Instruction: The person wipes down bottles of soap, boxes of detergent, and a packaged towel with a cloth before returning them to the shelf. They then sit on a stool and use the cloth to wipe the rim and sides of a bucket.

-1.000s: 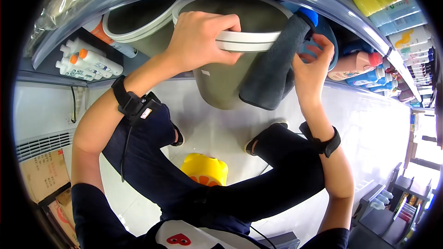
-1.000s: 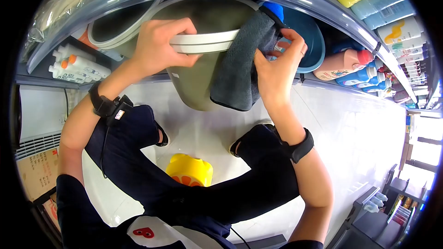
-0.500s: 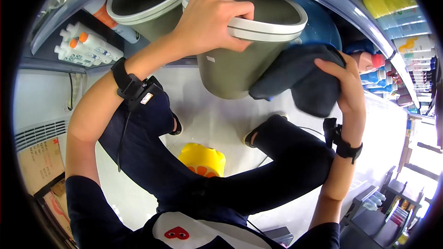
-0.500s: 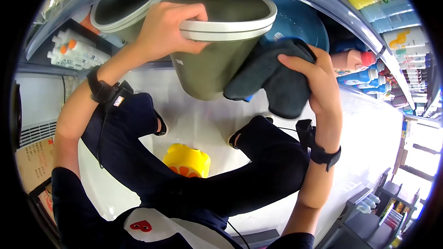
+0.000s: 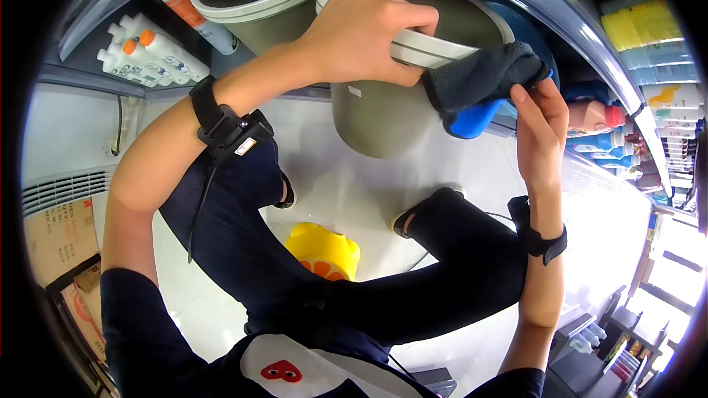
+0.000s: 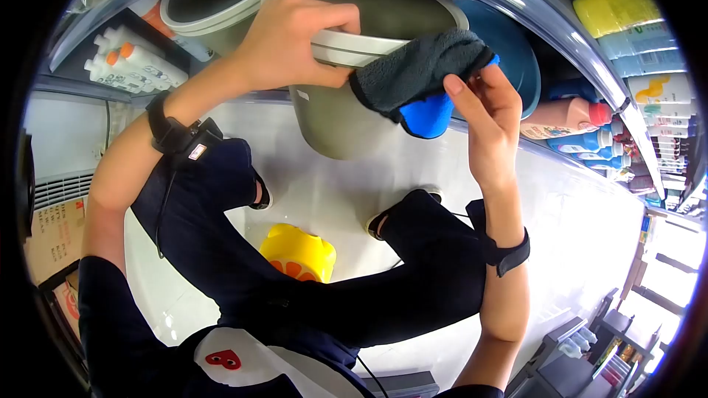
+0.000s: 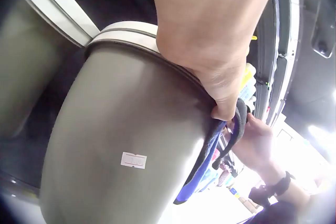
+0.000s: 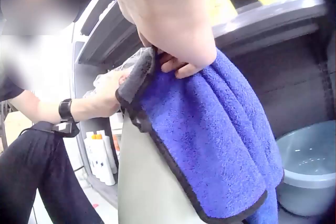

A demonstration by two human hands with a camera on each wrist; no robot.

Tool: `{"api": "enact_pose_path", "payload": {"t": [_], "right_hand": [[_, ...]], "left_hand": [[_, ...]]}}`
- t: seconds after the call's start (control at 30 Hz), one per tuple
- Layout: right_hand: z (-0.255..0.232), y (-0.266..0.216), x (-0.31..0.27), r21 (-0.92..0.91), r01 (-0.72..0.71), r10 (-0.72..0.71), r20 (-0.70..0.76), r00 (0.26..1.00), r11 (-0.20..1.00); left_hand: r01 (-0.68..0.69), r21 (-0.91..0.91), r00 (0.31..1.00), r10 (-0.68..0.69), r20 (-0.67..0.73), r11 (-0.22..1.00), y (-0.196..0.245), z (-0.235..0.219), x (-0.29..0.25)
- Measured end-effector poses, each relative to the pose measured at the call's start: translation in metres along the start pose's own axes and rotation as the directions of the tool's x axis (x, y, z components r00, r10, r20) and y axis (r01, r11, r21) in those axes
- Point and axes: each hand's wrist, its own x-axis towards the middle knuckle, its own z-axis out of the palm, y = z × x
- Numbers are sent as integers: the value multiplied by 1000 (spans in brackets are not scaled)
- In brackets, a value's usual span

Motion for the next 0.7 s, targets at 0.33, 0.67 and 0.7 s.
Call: {"api": "enact_pose_path", "payload": {"t": [0.33, 0.67, 0.7], "right_hand": [[29, 8, 19, -829, 464, -506, 268, 820, 312], [24, 12, 33, -753, 578, -501, 386, 775, 314], [18, 12, 34, -758, 557, -486, 366, 793, 338]], "left_hand": [[1, -10, 1000, -1, 14, 1000, 1, 1, -1], [59, -26, 992, -56, 113, 998, 5, -7, -8], [46, -50, 995, -41, 96, 998, 2, -8, -9]]}}
